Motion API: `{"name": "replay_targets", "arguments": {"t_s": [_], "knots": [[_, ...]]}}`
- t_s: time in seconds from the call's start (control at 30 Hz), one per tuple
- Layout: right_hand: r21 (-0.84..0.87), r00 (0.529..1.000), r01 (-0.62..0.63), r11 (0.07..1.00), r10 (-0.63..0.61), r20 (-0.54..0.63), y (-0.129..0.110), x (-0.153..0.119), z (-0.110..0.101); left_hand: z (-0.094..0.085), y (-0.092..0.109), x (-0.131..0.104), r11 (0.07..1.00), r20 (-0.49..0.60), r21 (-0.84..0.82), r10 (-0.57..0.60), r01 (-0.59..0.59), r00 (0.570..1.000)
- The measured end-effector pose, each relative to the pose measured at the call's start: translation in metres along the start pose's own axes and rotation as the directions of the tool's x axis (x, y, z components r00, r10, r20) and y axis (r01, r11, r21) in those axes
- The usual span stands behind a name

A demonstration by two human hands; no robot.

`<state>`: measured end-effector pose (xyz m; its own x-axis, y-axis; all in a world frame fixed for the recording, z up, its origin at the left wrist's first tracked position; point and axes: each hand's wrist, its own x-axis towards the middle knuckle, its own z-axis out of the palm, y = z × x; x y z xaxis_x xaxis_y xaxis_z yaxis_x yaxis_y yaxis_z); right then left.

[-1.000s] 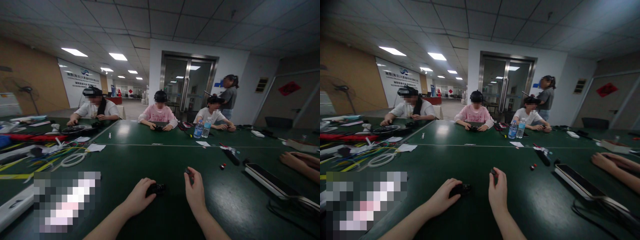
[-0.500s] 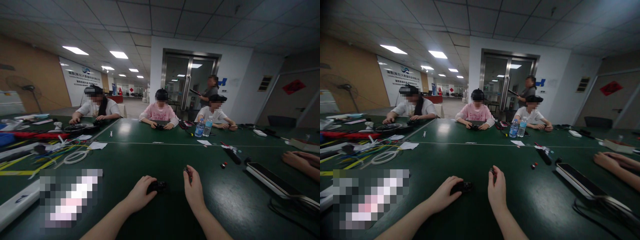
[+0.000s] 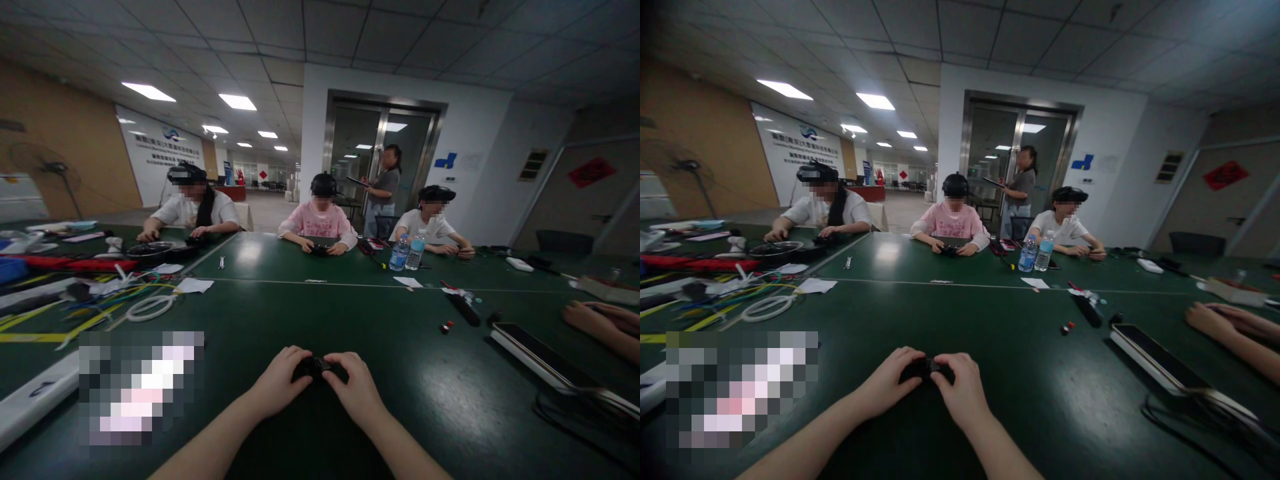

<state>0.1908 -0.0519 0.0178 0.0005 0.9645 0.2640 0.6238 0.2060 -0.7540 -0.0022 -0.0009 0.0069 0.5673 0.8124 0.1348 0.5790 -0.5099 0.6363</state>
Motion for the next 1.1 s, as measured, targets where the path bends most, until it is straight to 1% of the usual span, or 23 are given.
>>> {"name": "replay_targets", "arguments": {"t_s": [0.1, 0.27, 0.4, 0.53, 0.67, 0.73, 0.9, 1.1], "knots": [[-0.045, 0.999, 0.007, 0.999, -0.005, 0.035, -0.0021, 0.0014, 0.0029, -0.0005, 0.0006, -0.0002, 1.0, 0.005, 0.011, 0.001, -0.001, 1.0], [-0.081, 0.999, 0.008, 0.997, -0.005, 0.037, 0.0015, 0.0029, 0.0066, -0.0032, 0.0054, -0.0011, 1.0, 0.02, 0.021, -0.001, 0.001, 1.0], [-0.075, 0.999, -0.017, 0.997, 0.021, 0.043, 0.0003, 0.0019, 0.0063, -0.0028, 0.0064, -0.0009, 1.0, 0.012, 0.024, -0.001, 0.001, 1.0], [-0.051, 0.998, -0.043, 0.998, 0.045, 0.037, -0.0025, 0.0003, 0.0038, -0.0006, 0.003, -0.0006, 1.0, 0.006, 0.024, -0.005, 0.005, 1.0], [-0.046, 0.995, -0.065, 0.997, 0.068, 0.068, -0.0021, 0.0005, 0.002, -0.0001, 0.001, -0.001, 1.0, 0.01, 0.014, -0.008, 0.008, 1.0], [-0.046, 0.995, -0.061, 0.997, 0.065, 0.079, -0.0002, 0.0013, 0.0024, -0.0008, 0.002, -0.0012, 1.0, 0.013, 0.013, -0.008, 0.007, 1.0], [-0.05, 0.998, -0.035, 0.998, 0.037, 0.041, 0.0048, 0.0029, 0.0051, -0.002, 0.0053, -0.0011, 1.0, 0.015, 0.016, -0.008, 0.008, 1.0], [-0.048, 0.999, -0.018, 0.999, 0.02, 0.04, 0.0064, 0.0025, 0.0059, -0.0021, 0.0048, -0.0003, 1.0, 0.022, 0.002, -0.03, 0.03, 0.999]]}}
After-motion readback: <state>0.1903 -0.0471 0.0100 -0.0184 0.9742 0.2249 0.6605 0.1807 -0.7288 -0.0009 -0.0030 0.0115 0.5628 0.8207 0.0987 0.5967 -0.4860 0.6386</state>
